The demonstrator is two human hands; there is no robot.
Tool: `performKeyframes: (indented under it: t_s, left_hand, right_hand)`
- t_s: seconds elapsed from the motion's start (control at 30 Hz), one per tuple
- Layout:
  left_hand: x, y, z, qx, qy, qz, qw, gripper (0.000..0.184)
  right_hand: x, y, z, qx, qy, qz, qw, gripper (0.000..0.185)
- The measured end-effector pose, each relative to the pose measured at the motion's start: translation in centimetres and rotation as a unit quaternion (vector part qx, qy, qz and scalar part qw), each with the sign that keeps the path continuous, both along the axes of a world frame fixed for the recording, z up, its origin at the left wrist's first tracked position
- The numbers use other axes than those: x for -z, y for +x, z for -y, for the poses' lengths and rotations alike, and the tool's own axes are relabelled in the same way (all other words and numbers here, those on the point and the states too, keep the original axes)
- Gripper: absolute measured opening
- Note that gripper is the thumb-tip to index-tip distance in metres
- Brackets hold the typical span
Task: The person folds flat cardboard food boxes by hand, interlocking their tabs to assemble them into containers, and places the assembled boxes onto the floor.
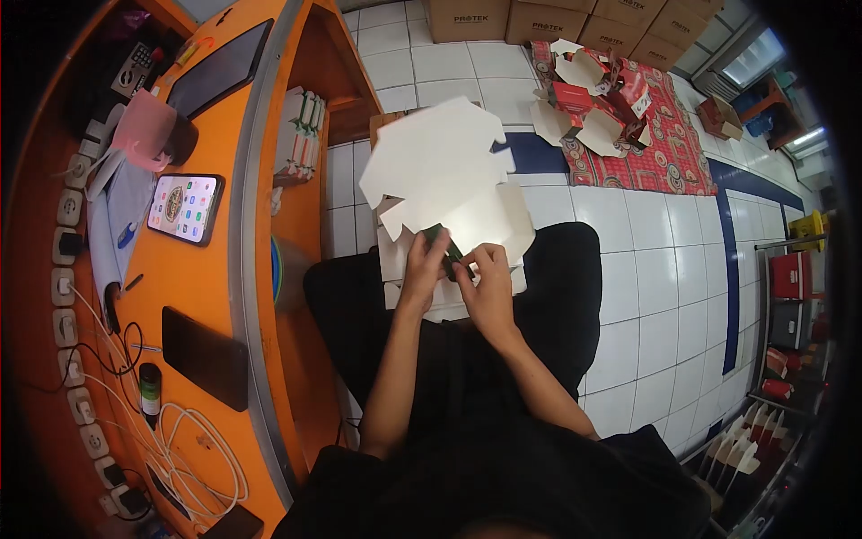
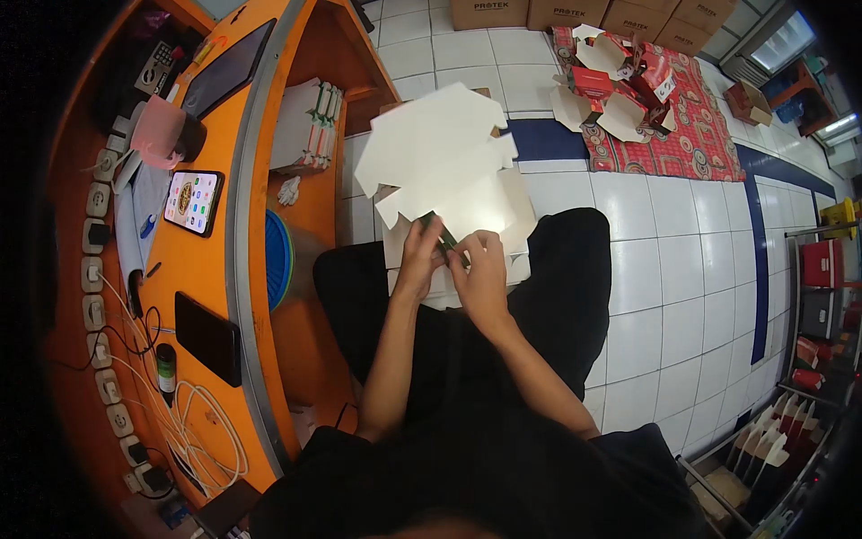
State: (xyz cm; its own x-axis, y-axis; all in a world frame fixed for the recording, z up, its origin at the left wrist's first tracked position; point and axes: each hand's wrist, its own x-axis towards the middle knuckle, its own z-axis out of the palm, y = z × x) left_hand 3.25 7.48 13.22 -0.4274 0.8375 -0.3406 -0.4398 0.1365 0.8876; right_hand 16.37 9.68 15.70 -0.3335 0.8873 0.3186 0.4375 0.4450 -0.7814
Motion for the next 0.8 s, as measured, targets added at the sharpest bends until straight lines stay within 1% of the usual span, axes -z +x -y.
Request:
performKeyframes:
  t_s: [0.07,0.1,0.13,0.17,0.2,0.23,0.27,0.33,0.37,0.43,0.47,0.53,0.6,0.67,0.73,0.8]
  left_hand:
    - [1.6,-1.8,0.5,-0.011,-0.045,0.100,0.994,0.052]
    - [2.5,-2.6,0.5,-0.029,-0.060,0.056,0.996,0.062]
    - [2.3,-3.5,0.5,-0.028,-0.062,0.055,0.996,0.062]
    - [2.2,-4.4,0.4,-0.046,-0.084,0.025,0.995,0.061]
    - [2.3,-5.2,0.4,-0.065,-0.106,-0.004,0.992,0.059]
    - [2.9,-5.8,0.3,-0.075,-0.113,-0.068,0.988,0.051]
    - [3.2,-6.2,0.3,-0.077,-0.113,-0.068,0.988,0.051]
    - [3.6,-6.9,0.1,-0.052,-0.143,-0.201,0.968,0.046]
    - [3.5,-6.9,0.2,-0.051,-0.143,-0.202,0.968,0.046]
    - [2.3,-6.2,0.7,-0.015,-0.159,-0.325,0.932,0.037]
    - [2.3,-5.5,0.8,-0.014,-0.160,-0.325,0.932,0.037]
    - [2.8,-3.5,1.1,-0.082,-0.065,-0.294,0.950,0.026]
    - [3.3,-1.7,1.7,-0.089,-0.063,-0.288,0.951,0.024]
    - [3.8,-0.6,2.4,-0.099,-0.053,-0.280,0.953,0.021]
    - [4.4,-0.2,3.0,-0.077,-0.062,-0.276,0.956,0.020]
    - [4.9,-0.5,3.4,-0.052,-0.048,-0.349,0.935,0.020]
  right_hand:
    - [0.8,0.2,0.2,-0.029,-0.159,-0.048,0.986,0.013]
    - [0.7,0.2,0.2,-0.027,-0.159,-0.049,0.986,0.013]
    - [0.6,0.3,0.3,-0.046,-0.206,-0.033,0.977,0.016]
    - [0.5,0.2,0.5,-0.066,-0.252,-0.016,0.965,0.019]
    - [0.6,0.0,0.7,-0.067,-0.254,-0.017,0.965,0.019]
    - [0.8,-0.2,0.9,-0.073,-0.256,0.008,0.964,0.021]
    - [1.1,-0.5,1.0,-0.079,-0.257,0.032,0.963,0.023]
    - [2.6,-1.2,0.9,-0.075,-0.246,0.055,0.965,0.024]
    - [3.5,-1.5,0.9,-0.069,-0.236,0.078,0.966,0.025]
    - [4.3,-2.0,0.7,-0.064,-0.249,0.085,0.963,0.027]
    - [4.7,-2.1,0.6,-0.061,-0.261,0.094,0.959,0.030]
    - [4.9,-2.5,0.3,-0.057,-0.268,0.082,0.958,0.032]
    - [5.0,-2.6,-0.1,-0.054,-0.274,0.071,0.958,0.035]
    - [4.8,-2.7,-0.6,-0.040,-0.305,0.035,0.951,0.039]
    - [6.0,-2.7,-0.6,-0.047,-0.309,0.018,0.950,0.042]
    - [6.8,-3.0,-0.4,-0.080,-0.247,0.012,0.966,0.045]
